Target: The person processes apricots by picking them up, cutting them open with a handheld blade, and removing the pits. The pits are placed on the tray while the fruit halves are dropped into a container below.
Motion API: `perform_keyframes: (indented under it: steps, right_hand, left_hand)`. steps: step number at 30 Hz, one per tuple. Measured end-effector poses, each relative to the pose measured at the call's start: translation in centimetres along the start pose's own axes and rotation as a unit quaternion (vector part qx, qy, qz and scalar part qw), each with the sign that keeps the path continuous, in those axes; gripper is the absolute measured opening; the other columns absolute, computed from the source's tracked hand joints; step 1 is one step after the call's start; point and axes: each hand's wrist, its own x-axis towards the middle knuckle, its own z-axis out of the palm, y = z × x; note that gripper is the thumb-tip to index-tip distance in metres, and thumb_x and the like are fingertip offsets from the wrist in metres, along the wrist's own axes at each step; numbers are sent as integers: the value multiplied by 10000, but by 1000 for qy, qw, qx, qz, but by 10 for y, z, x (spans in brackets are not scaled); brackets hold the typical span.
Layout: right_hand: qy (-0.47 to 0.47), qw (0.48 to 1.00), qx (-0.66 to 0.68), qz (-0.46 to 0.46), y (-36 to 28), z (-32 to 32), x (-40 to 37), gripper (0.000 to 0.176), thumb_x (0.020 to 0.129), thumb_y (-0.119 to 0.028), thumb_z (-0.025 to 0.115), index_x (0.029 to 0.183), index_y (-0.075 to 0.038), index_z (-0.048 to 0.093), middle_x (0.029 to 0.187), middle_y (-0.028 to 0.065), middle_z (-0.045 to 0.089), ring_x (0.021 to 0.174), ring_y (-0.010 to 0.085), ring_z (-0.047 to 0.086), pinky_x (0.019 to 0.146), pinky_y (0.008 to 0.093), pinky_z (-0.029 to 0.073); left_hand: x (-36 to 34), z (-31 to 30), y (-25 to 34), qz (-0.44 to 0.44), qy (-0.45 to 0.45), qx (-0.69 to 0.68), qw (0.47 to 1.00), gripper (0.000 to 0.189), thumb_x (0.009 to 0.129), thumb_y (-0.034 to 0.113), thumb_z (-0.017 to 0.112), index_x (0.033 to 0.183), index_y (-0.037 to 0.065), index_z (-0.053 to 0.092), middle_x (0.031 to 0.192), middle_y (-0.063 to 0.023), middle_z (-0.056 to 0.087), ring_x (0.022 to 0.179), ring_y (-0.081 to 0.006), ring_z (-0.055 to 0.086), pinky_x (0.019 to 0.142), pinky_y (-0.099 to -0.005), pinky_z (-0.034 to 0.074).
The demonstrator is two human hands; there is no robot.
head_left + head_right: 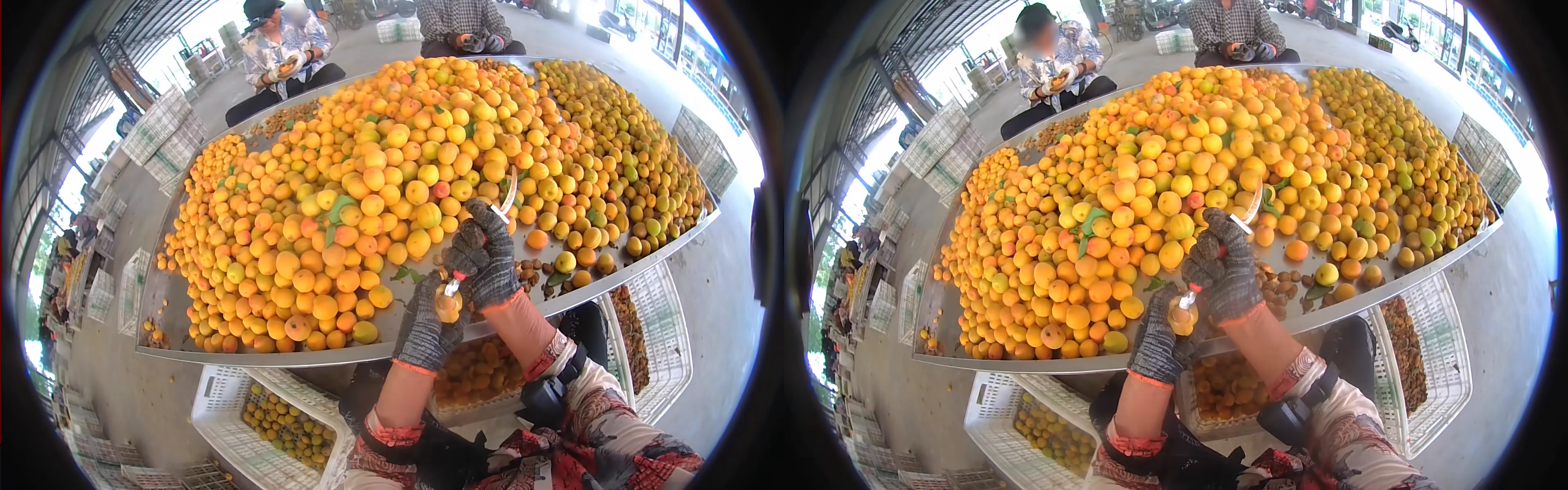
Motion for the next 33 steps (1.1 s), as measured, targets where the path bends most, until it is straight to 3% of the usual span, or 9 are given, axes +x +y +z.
perform_keyframes:
  steps: [2, 8, 9, 11, 15, 16, 18, 20, 33]
  right_hand:
    - [-21, 1000, -12, -12, 1, 8, -7, 144, 874, -186, 500, 973, -93, 547, 516, -33, 434, 342, 66, 340, 328, 227, 291]
    - [-138, 923, -346, -94, 1, 13, -30, 286, 809, -156, 624, 1038, -6, 541, 880, 44, 604, 737, 114, 576, 629, 233, 482]
    - [-139, 923, -346, -94, 2, 21, -32, 286, 809, -156, 624, 1038, -6, 541, 880, 44, 604, 737, 114, 576, 629, 233, 482]
    - [-43, 915, -365, -164, 4, 43, -40, 266, 765, -73, 659, 1004, -10, 559, 868, 39, 608, 735, 107, 576, 634, 236, 485]
    - [-52, 909, -410, -57, -21, 40, -41, 300, 769, -52, 626, 1052, -18, 534, 890, 63, 590, 850, 177, 582, 755, 273, 483]
    - [-60, 724, -686, -41, -19, 51, -40, 376, 771, -89, 623, 1125, -22, 513, 987, 109, 583, 928, 215, 570, 816, 304, 463]
    - [-149, 630, -761, -42, -21, 44, -46, 407, 763, -105, 629, 1144, -28, 508, 1033, 130, 566, 947, 236, 563, 828, 316, 455]
    - [-283, 486, -818, -119, -15, 26, -52, 474, 727, -150, 653, 1164, -40, 506, 1114, 165, 530, 1001, 309, 531, 854, 365, 438]
    - [-197, 530, -788, -244, -9, -10, -68, 397, 699, -148, 700, 1029, -17, 523, 900, 129, 548, 811, 290, 552, 716, 373, 458]
  left_hand:
    - [6, 3, 12, -386, 57, -614, 686, 299, 806, 266, 547, 1013, 53, 517, 951, -90, 567, 863, -244, 550, 760, -328, 456]
    - [12, 13, -3, -338, 11, -731, 593, 420, 831, 279, 520, 1173, 55, 425, 1095, -115, 524, 993, -237, 519, 826, -328, 453]
    - [11, 24, -30, -337, 11, -731, 594, 420, 831, 279, 520, 1173, 55, 425, 1095, -115, 524, 993, -237, 519, 826, -328, 453]
    - [9, 48, -89, -195, 10, -433, 880, 570, 746, 200, 633, 1225, 41, 369, 1124, -164, 507, 1026, -249, 512, 848, -356, 449]
    - [4, 31, -55, -205, 44, -264, 941, 706, 650, 99, 703, 1242, 19, 327, 1131, -206, 492, 1038, -267, 511, 858, -393, 442]
    - [3, 26, -49, -230, 44, -261, 936, 649, 700, 186, 668, 1236, 23, 340, 1135, -199, 493, 1022, -269, 520, 844, -391, 451]
    - [6, 18, -26, -254, 44, -262, 930, 607, 751, 273, 634, 1230, 26, 353, 1139, -192, 493, 1006, -270, 529, 830, -390, 459]
    - [16, 9, 0, -462, 137, -576, 661, 410, 836, 457, 427, 943, 88, 567, 872, -85, 599, 732, -228, 573, 664, -349, 490]
    - [6, 10, 0, -392, 46, -717, 574, 468, 840, 444, 429, 1099, 59, 493, 1038, -121, 568, 896, -272, 568, 805, -407, 474]
